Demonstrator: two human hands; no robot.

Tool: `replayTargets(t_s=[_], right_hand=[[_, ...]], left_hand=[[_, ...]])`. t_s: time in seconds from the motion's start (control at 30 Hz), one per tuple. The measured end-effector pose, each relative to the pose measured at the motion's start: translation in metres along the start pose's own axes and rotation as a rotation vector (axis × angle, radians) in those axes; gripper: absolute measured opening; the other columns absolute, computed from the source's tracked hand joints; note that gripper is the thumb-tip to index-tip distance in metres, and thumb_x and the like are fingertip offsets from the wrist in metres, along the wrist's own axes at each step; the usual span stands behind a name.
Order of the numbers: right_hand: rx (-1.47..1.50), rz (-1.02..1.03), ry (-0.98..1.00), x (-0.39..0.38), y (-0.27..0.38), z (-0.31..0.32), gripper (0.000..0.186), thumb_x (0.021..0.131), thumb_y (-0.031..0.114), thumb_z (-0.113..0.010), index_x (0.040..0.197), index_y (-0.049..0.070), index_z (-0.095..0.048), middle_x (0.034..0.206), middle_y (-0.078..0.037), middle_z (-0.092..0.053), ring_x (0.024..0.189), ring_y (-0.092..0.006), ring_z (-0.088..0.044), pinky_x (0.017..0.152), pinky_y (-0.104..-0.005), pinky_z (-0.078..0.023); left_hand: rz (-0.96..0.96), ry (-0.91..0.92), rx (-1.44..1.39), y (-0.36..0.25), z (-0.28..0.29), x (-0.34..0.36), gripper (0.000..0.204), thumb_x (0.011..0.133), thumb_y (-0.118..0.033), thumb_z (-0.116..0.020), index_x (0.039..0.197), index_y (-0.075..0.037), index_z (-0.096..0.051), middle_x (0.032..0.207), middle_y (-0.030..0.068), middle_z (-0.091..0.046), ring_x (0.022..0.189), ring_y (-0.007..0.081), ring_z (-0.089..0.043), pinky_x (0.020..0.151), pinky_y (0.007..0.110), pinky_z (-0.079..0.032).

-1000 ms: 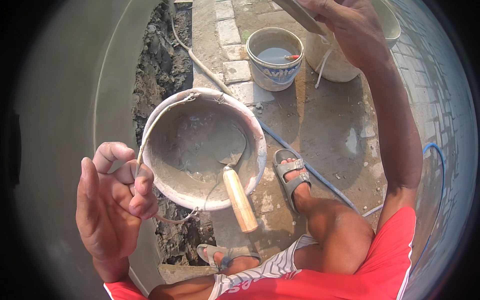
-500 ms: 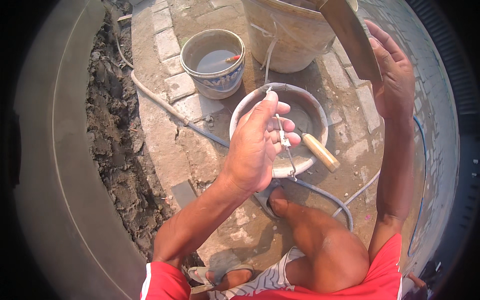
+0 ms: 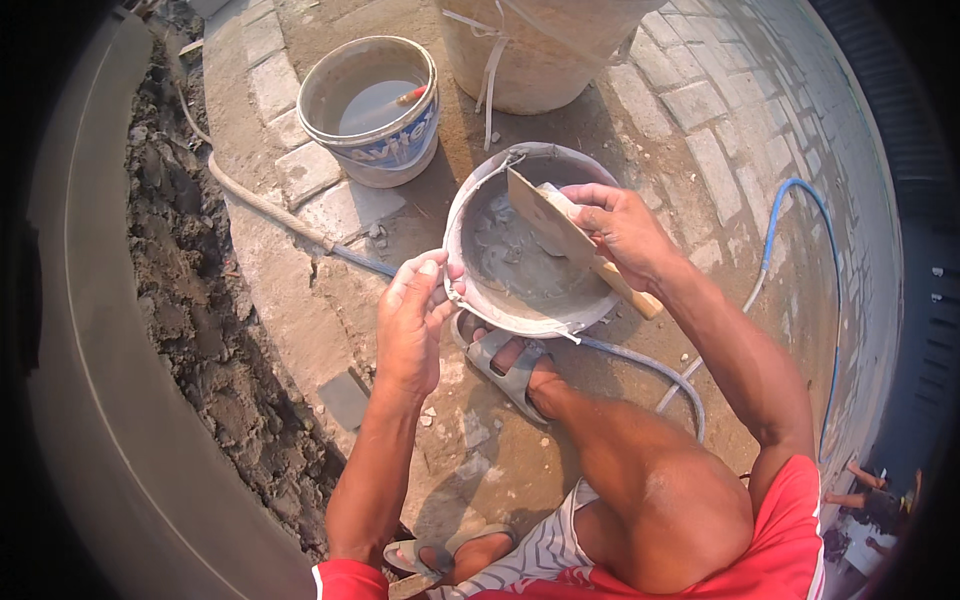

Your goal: The person smooths wet cement on a vertical wall using a trowel. They repeatedly scrape and level the surface, occasionally dipping the trowel into a bucket of water to clean it before continuing.

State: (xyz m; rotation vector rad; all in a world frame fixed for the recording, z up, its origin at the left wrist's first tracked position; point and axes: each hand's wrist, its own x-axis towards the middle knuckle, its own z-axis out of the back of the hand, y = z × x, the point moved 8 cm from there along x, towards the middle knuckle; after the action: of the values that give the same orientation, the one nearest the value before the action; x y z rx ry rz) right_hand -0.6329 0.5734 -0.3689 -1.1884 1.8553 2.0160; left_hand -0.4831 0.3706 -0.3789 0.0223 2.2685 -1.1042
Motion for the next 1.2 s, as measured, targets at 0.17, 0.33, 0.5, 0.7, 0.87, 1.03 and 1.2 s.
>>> replayTargets(t_s=[0.17, 0.33, 0.5, 0.7, 0.87, 1.03, 1.2], right_hand=[[0.078, -0.13, -0.075, 0.031, -0.055, -0.017, 0.033, 0.098, 0.003, -0.055, 0.13, -0.004, -0.055, 0.113, -0.012, -0.065, 0.096, -0.0174, -0.064, 0.081, -0.0329, -0.056], [0.258, -0.08, -0.182, 0.041, -0.072, -0.029, 0.033, 0.099, 0.005, -0.055, 0.131, -0.001, -0.055, 0.114, -0.012, -0.064, 0.099, -0.0193, -0.063, 0.079, -0.0339, -0.056], [0.249, -0.016, -0.255, 0.051, -0.091, -0.026, 0.034, 0.1, 0.007, -0.055, 0.133, 0.0, -0.056, 0.114, -0.012, -0.065, 0.095, -0.0189, -0.064, 0.077, -0.0327, -0.056], [0.238, -0.006, -0.202, 0.06, -0.099, -0.036, 0.035, 0.101, 0.006, -0.053, 0.136, 0.001, -0.055, 0.114, -0.012, -0.066, 0.093, -0.0177, -0.064, 0.075, -0.0309, -0.055], [0.102, -0.039, -0.126, 0.061, -0.103, -0.035, 0.037, 0.102, 0.005, -0.051, 0.139, 0.0, -0.052, 0.117, -0.012, -0.065, 0.099, -0.0172, -0.063, 0.082, -0.0313, -0.055], [0.01, -0.071, -0.063, 0.057, -0.106, -0.035, 0.034, 0.1, 0.009, -0.055, 0.133, 0.005, -0.062, 0.108, -0.007, -0.067, 0.084, -0.012, -0.059, 0.071, -0.0263, -0.05], [-0.05, -0.168, 0.037, 0.054, -0.106, -0.034, 0.034, 0.101, 0.008, -0.055, 0.133, 0.004, -0.061, 0.113, -0.009, -0.067, 0.094, -0.0148, -0.062, 0.081, -0.0297, -0.052]], left_hand=[[-0.048, -0.194, 0.209, 0.008, 0.042, -0.006, 0.04, 0.101, -0.027, -0.059, 0.133, -0.002, -0.055, 0.127, 0.0107, -0.059, 0.107, 0.0179, -0.056, 0.092, 0.033, -0.047], [-0.019, -0.202, 0.28, 0.019, 0.051, -0.012, 0.04, 0.101, -0.025, -0.059, 0.134, -0.002, -0.055, 0.128, 0.0111, -0.059, 0.107, 0.0183, -0.058, 0.092, 0.033, -0.048], [0.008, -0.183, 0.273, 0.027, 0.054, -0.017, 0.038, 0.101, -0.024, -0.06, 0.133, -0.002, -0.056, 0.127, 0.0099, -0.06, 0.104, 0.0166, -0.059, 0.09, 0.03, -0.049], [0.01, -0.163, 0.288, 0.032, 0.056, -0.022, 0.038, 0.1, -0.026, -0.062, 0.13, -0.003, -0.058, 0.125, 0.0085, -0.061, 0.102, 0.0155, -0.059, 0.09, 0.03, -0.049], [0.008, -0.048, 0.259, 0.04, 0.037, -0.025, 0.044, 0.099, -0.025, -0.061, 0.135, 0.001, -0.055, 0.129, 0.0093, -0.061, 0.106, 0.016, -0.059, 0.092, 0.03, -0.048], [-0.007, 0.062, 0.25, 0.044, 0.017, -0.028, 0.052, 0.098, -0.021, -0.06, 0.143, 0.005, -0.049, 0.135, 0.013, -0.06, 0.118, 0.0193, -0.058, 0.101, 0.034, -0.045], [-0.01, 0.074, 0.226, 0.046, 0.02, -0.03, 0.052, 0.098, -0.015, -0.06, 0.142, 0.009, -0.047, 0.129, 0.0162, -0.062, 0.116, 0.0178, -0.058, 0.102, 0.032, -0.044]])
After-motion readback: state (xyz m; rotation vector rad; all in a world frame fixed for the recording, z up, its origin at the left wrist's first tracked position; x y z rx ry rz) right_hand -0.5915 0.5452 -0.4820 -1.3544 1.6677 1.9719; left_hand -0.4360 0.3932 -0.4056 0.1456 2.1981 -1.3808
